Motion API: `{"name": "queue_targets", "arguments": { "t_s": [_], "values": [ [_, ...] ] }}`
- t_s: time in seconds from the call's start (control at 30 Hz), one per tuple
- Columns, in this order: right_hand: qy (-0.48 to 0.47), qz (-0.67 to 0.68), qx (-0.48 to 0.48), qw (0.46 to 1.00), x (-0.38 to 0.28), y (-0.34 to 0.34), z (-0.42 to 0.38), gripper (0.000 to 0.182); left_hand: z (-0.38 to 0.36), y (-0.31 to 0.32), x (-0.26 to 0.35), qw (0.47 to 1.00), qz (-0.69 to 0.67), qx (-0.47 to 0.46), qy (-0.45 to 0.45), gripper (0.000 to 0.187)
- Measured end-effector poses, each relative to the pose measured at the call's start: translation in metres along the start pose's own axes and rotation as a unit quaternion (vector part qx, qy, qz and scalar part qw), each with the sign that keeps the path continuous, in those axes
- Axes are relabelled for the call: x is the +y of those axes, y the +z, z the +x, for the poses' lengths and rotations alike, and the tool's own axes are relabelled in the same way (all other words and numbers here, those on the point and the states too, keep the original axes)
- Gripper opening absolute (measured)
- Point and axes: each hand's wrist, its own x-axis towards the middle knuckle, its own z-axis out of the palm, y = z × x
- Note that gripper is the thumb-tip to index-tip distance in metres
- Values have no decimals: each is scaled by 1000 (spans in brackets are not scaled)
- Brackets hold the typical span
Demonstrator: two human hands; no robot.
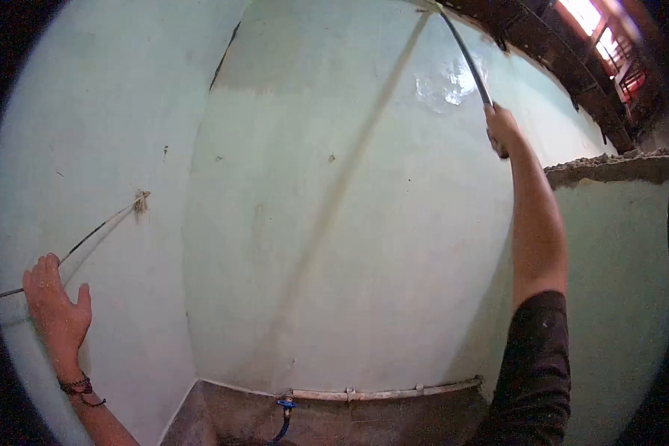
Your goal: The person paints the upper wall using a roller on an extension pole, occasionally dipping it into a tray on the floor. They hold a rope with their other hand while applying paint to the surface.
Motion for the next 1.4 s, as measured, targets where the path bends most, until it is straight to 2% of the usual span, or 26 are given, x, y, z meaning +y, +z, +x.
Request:
{"name": "queue_targets", "arguments": {
  "t_s": [0.07,0.13,0.2,0.23,0.27,0.3,0.37,0.4,0.43,0.47,0.5,0.6,0.67,0.73,0.77,0.87,0.93,1.0,1.03,1.07,1.13,1.2,1.27,1.33,1.37,1.4],
  "values": [
    [-42,-28,18,999,48,-11,-24,29,0,2,3,1000,0,3,2,57],
    [-71,-46,32,996,86,-19,-25,30,0,7,4,998,48,-20,-27,65],
    [-116,-40,64,990,111,-24,-16,32,2,6,6,999,32,-30,-22,65],
    [-115,-92,28,989,88,-31,-6,30,5,6,6,999,20,-37,-16,65],
    [-38,-11,-7,999,45,-32,-17,25,5,6,4,999,23,-36,-16,65],
    [0,29,-56,998,16,-37,-17,22,6,7,2,999,21,-46,-18,65],
    [49,-13,-30,998,-6,-26,1,24,5,4,0,998,23,-59,-18,65],
    [66,-21,-20,997,-9,-24,0,32,3,5,1,1000,21,-15,-3,61],
    [8,-58,-9,998,22,-20,10,32,2,7,3,999,14,31,12,57],
    [-51,-95,4,994,54,-18,17,32,3,9,4,999,9,33,12,57],
    [-71,-85,36,993,58,-18,-21,31,2,9,3,999,21,35,7,58],
    [-60,-78,55,994,126,-16,-41,45,3,9,7,999,26,27,-10,60],
    [30,64,18,997,80,-28,-82,45,7,4,10,999,29,20,-15,61],
    [19,78,15,997,79,-27,-69,46,8,-1,13,996,32,-64,-55,66],
    [8,87,8,996,78,-26,-59,47,5,2,12,996,33,-66,-53,66],
    [-1,85,16,996,64,-24,-9,43,4,13,8,998,52,21,-17,64],
    [-30,85,21,996,43,-24,6,34,3,14,2,998,49,0,-27,64],
    [23,87,5,996,18,-28,15,29,4,20,-11,999,24,-18,-12,64],
    [19,87,2,996,12,-26,21,29,1,25,-16,1000,12,-22,-7,64],
    [46,43,7,998,7,-25,26,27,-1,28,-19,1000,1,-27,-2,64],
    [76,-2,11,997,17,-28,29,26,-3,29,-17,999,26,20,11,63],
    [1,-59,-11,998,49,-38,15,43,-3,33,-20,999,13,46,19,62],
    [-47,-108,18,993,93,-46,-6,41,-3,37,-21,998,-11,52,27,60],
    [-112,-99,80,986,147,-50,-14,39,-1,38,-19,998,-8,64,27,59],
    [-107,-38,69,991,150,-51,-12,37,0,37,-18,997,-6,70,25,59],
    [-104,-35,70,991,140,-53,-8,37,4,36,-18,997,-6,66,28,59]
  ]
}}
